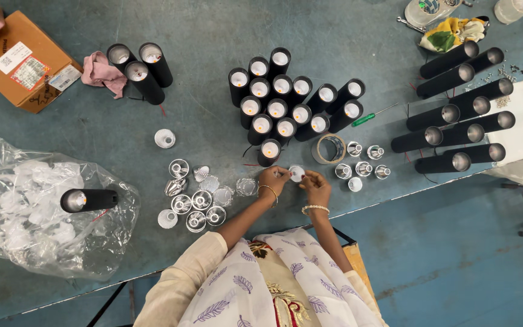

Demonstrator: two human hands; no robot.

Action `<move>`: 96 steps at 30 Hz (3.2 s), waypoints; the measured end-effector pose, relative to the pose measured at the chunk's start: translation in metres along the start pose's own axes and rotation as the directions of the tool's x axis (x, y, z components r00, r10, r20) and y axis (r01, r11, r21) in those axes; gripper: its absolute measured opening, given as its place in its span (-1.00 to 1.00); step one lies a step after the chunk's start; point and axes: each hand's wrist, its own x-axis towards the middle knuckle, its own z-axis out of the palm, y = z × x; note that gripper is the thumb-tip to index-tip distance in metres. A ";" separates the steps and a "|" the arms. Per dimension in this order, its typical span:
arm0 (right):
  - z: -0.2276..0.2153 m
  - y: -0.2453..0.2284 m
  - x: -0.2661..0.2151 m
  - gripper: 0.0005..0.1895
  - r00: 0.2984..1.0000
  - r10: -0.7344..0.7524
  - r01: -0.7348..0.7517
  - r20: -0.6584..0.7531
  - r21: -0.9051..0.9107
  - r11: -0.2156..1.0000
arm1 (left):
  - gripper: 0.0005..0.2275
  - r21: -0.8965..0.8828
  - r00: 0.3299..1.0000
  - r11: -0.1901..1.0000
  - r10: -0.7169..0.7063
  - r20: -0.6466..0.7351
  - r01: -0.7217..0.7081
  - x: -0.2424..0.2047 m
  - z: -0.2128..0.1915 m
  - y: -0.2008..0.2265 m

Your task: The person repeatedly picks small LED modules and clear plastic diffusers from a table, inserts the LED into the diffuser, and places the assembled unit on the table. The person handles multiple units one at a time without using tools.

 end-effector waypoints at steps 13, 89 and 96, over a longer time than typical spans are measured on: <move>-0.011 -0.086 -0.043 -0.75 0.895 0.184 -0.259 0.407 0.138 0.956 | -0.78 -0.212 0.912 0.946 -0.151 0.383 0.246 -0.058 -0.078 0.056; 0.117 -0.156 -0.162 -0.61 0.533 0.160 -0.294 0.831 0.005 0.956 | -0.76 -0.040 0.975 0.980 0.200 0.100 -0.196 -0.206 -0.259 0.145; 0.116 -0.145 -0.155 -0.75 0.561 0.086 -0.277 0.824 0.088 0.957 | -0.79 -0.087 0.966 0.966 0.248 0.069 -0.242 -0.199 -0.248 0.128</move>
